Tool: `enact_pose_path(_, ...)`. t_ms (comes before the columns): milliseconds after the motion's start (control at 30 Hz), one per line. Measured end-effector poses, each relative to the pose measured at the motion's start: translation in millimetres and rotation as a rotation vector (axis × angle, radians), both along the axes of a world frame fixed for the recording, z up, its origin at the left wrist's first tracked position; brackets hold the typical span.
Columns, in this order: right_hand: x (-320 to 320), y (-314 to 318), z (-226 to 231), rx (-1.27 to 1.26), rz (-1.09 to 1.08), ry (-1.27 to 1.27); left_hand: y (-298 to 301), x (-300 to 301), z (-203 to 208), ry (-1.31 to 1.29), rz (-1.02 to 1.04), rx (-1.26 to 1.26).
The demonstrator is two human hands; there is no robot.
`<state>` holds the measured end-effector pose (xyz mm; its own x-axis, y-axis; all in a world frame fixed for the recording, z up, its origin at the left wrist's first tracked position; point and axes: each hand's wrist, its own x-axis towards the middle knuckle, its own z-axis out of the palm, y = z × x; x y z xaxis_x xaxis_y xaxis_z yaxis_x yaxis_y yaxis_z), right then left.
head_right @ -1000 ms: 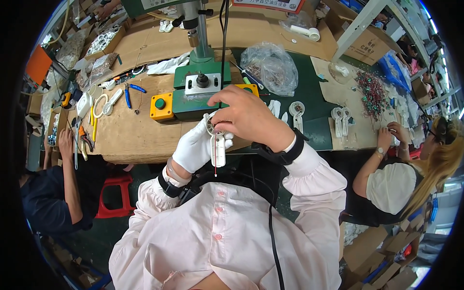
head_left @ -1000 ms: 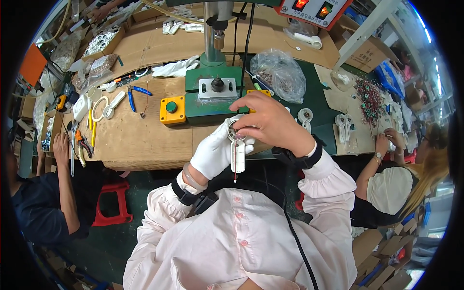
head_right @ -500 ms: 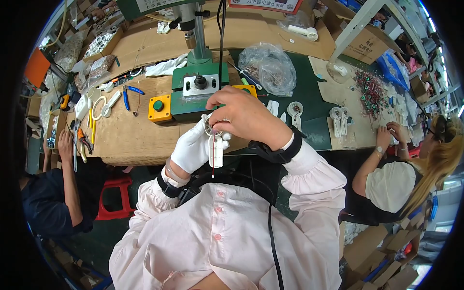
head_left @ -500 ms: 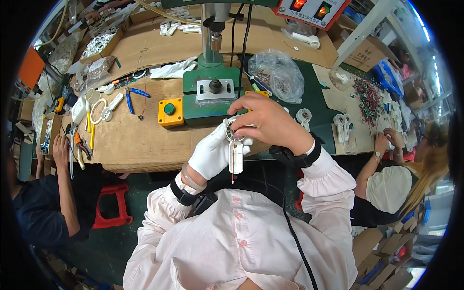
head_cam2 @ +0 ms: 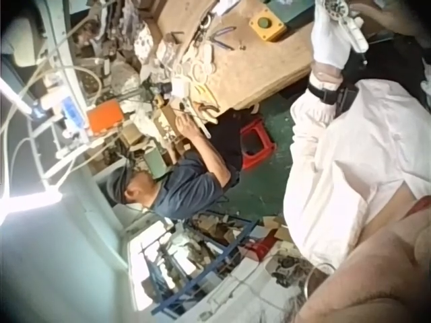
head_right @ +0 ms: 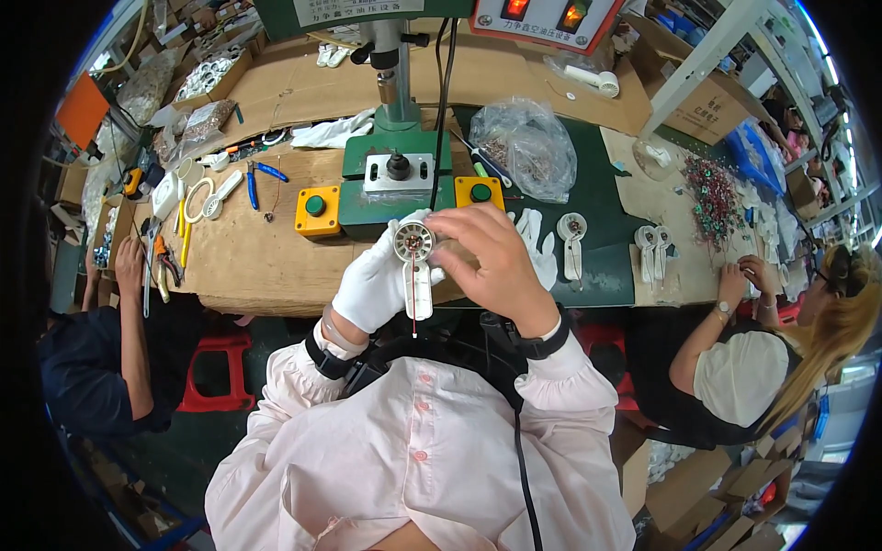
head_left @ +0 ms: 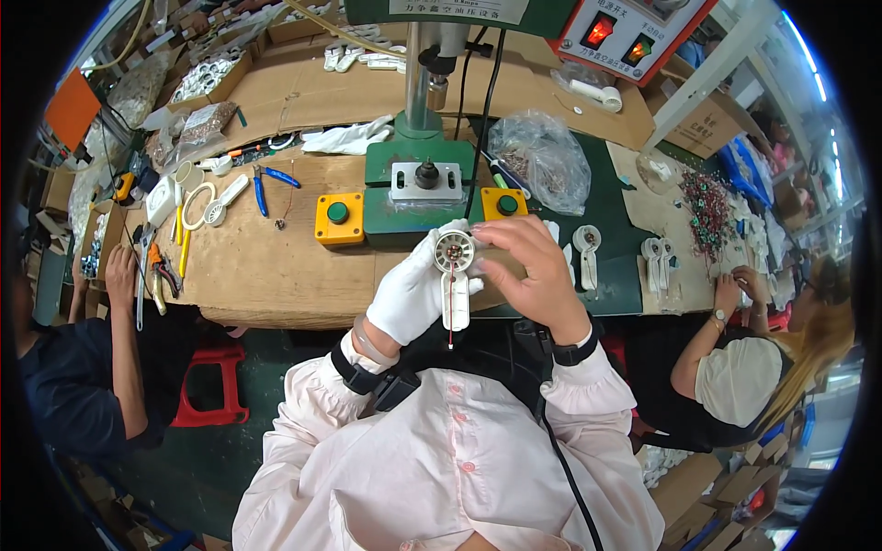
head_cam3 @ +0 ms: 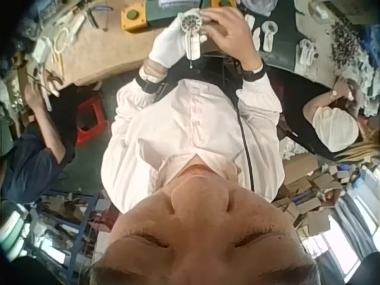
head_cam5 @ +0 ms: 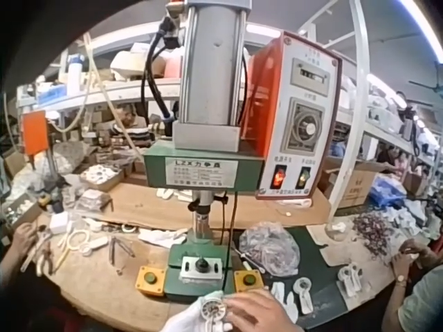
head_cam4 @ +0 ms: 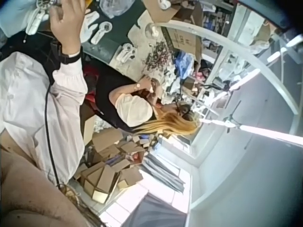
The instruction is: The person places a fan housing into a press, activates it with two buttons, and removes the housing. They then insert a motor and wires into the housing, press the components together by hand, and set the assembly aside.
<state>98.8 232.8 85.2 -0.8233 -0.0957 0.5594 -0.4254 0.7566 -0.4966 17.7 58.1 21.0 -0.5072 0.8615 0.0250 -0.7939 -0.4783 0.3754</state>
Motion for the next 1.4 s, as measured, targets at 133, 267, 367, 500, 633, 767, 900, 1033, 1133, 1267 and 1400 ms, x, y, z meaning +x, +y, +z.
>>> enact_pose_path(133, -1.0, -5.3, 1.4, 0.048, 0.022, -0.007, 0.1, -4.9, -12.6, 0.024, -0.017, 0.035)
enact_pose_path(267, -3.8, -6.6, -0.6, 0.083, 0.042, -0.018, 0.0, -5.1, -15.7, 0.041, -0.009, 0.053)
enact_pose_path(367, -7.0, -7.7, -2.0, 0.085, 0.05, -0.027, 0.2, -4.3, -13.7, 0.028, 0.007, 0.042)
enact_pose_path(500, -8.6, -9.5, -2.8, 0.079, 0.058, -0.043, -1.1, -2.7, -11.9, 0.002, 0.01, 0.027)
enact_pose_path(633, -10.2, -9.2, -1.0, 0.058, 0.076, -0.036, -2.5, -3.0, -14.1, 0.006, 0.008, 0.012)
enact_pose_path(767, -13.7, 3.2, -0.1, 0.018, 0.101, -0.029, -2.8, -0.2, -8.1, -0.025, -0.009, -0.017)
enact_pose_path(900, -14.7, 7.3, 4.2, 0.027, 0.074, -0.025, 0.4, -1.9, -4.4, -0.082, -0.01, -0.048)
enact_pose_path(1033, -3.2, -4.2, 4.6, 0.063, 0.083, 0.024, 1.5, -5.1, -7.7, -0.074, 0.06, -0.135)
enact_pose_path(1133, 17.7, -19.0, -7.5, 0.098, 0.181, 0.008, 1.9, -7.6, -2.6, -0.028, 0.121, -0.179)
enact_pose_path(1267, 34.4, -41.4, -33.8, 0.238, 0.072, 0.146, 0.5, -5.5, 4.6, -0.058, 0.129, -0.181)
enact_pose_path(1400, 38.5, -43.3, -48.1, 0.312, 0.01, 0.249, 3.7, -3.4, 7.2, -0.009, 0.176, -0.241)
